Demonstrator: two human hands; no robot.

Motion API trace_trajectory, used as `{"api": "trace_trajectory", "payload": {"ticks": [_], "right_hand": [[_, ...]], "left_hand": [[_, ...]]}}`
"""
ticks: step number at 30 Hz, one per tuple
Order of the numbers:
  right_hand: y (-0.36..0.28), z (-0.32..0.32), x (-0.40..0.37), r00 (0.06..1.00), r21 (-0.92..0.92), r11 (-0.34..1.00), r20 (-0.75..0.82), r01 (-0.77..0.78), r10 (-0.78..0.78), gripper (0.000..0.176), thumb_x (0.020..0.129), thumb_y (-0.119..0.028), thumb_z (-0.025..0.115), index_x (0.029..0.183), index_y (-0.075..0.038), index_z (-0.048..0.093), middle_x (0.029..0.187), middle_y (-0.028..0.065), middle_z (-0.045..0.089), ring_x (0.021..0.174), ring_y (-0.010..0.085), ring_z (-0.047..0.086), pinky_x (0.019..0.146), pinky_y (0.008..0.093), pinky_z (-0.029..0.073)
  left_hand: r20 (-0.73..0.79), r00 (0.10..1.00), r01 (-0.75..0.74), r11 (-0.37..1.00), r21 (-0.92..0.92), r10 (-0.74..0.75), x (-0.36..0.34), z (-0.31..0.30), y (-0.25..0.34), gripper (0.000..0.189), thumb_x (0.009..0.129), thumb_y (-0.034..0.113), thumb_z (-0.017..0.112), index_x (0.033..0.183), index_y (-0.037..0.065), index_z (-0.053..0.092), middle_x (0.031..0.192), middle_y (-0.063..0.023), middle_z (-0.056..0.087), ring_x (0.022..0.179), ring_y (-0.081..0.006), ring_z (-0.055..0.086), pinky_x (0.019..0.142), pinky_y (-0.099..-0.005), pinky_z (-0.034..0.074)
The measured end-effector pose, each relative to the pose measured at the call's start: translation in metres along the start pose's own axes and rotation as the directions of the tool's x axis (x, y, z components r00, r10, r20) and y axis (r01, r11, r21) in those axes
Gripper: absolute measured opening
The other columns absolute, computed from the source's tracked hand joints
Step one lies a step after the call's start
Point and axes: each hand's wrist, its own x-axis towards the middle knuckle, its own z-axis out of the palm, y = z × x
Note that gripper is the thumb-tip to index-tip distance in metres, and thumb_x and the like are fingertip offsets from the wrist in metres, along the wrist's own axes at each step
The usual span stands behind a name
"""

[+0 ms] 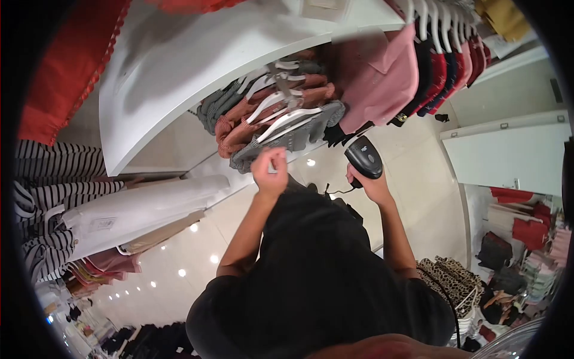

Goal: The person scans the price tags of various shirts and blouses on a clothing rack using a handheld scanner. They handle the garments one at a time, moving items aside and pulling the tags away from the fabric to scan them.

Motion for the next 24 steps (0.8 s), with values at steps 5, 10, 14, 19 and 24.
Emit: {"api": "trace_trajectory", "payload": {"ticks": [5, 10, 14, 19, 24], "right_hand": [[0.005, -0.026, -0.041, 0.993, 0.069, 0.997, -0.114, 0.042, -0.034, 0.008, 0.087, -0.006, 0.066, 0.088, 0.001, 0.060, 0.073, 0.0045, 0.061, 0.065, 0.0116, 0.059, 0.063, 0.0271, 0.047], [0.020, -0.053, -0.074, 0.962, 0.143, 0.982, -0.258, 0.126, -0.086, 0.012, 0.086, -0.003, 0.068, 0.094, 0.002, 0.061, 0.075, 0.0052, 0.062, 0.063, 0.0124, 0.059, 0.061, 0.0280, 0.049], [0.011, -0.070, -0.088, 0.937, 0.180, 0.956, -0.307, 0.230, -0.167, 0.011, 0.086, 0.000, 0.065, 0.095, 0.003, 0.060, 0.073, 0.0061, 0.060, 0.063, 0.0141, 0.059, 0.065, 0.0296, 0.050], [0.009, -0.089, -0.086, 0.920, 0.122, 0.953, -0.318, 0.278, -0.228, 0.007, 0.089, -0.001, 0.059, 0.095, 0.002, 0.058, 0.072, 0.0077, 0.060, 0.066, 0.0171, 0.060, 0.070, 0.0329, 0.051], [-0.006, -0.093, -0.060, 0.938, 0.170, 0.951, -0.278, 0.260, -0.207, 0.007, 0.090, -0.002, 0.057, 0.096, 0.002, 0.058, 0.074, 0.0085, 0.061, 0.072, 0.0190, 0.062, 0.073, 0.0346, 0.052]], "left_hand": [[0.163, 0.986, 0.045, 0.990, -0.137, -0.022, -0.009, 0.059, 0.022, 0.008, 0.083, -0.003, 0.064, 0.090, 0.001, 0.065, 0.067, -0.0024, 0.055, 0.055, -0.0079, 0.048, 0.051, -0.0226, 0.038], [0.260, 0.937, 0.319, 0.873, -0.368, -0.233, 0.017, 0.104, 0.028, 0.016, 0.090, 0.000, 0.059, 0.105, 0.002, 0.064, 0.082, 0.0015, 0.061, 0.061, -0.0044, 0.052, 0.056, -0.0188, 0.039], [0.307, 0.927, 0.335, 0.841, -0.424, -0.215, 0.058, 0.142, 0.026, 0.022, 0.093, 0.004, 0.056, 0.114, 0.002, 0.062, 0.106, -0.0038, 0.061, 0.070, -0.0066, 0.058, 0.054, -0.0192, 0.042], [0.258, 0.961, 0.178, 0.942, -0.284, -0.104, 0.101, 0.181, 0.002, 0.027, 0.091, -0.001, 0.053, 0.116, 0.001, 0.062, 0.124, -0.0123, 0.056, 0.074, -0.0107, 0.063, 0.063, -0.0226, 0.049], [0.300, 0.896, 0.378, 0.916, -0.130, -0.328, 0.136, 0.220, -0.015, 0.026, 0.091, 0.003, 0.057, 0.117, 0.002, 0.059, 0.103, -0.0137, 0.067, 0.071, -0.0143, 0.065, 0.062, -0.0289, 0.051]]}}
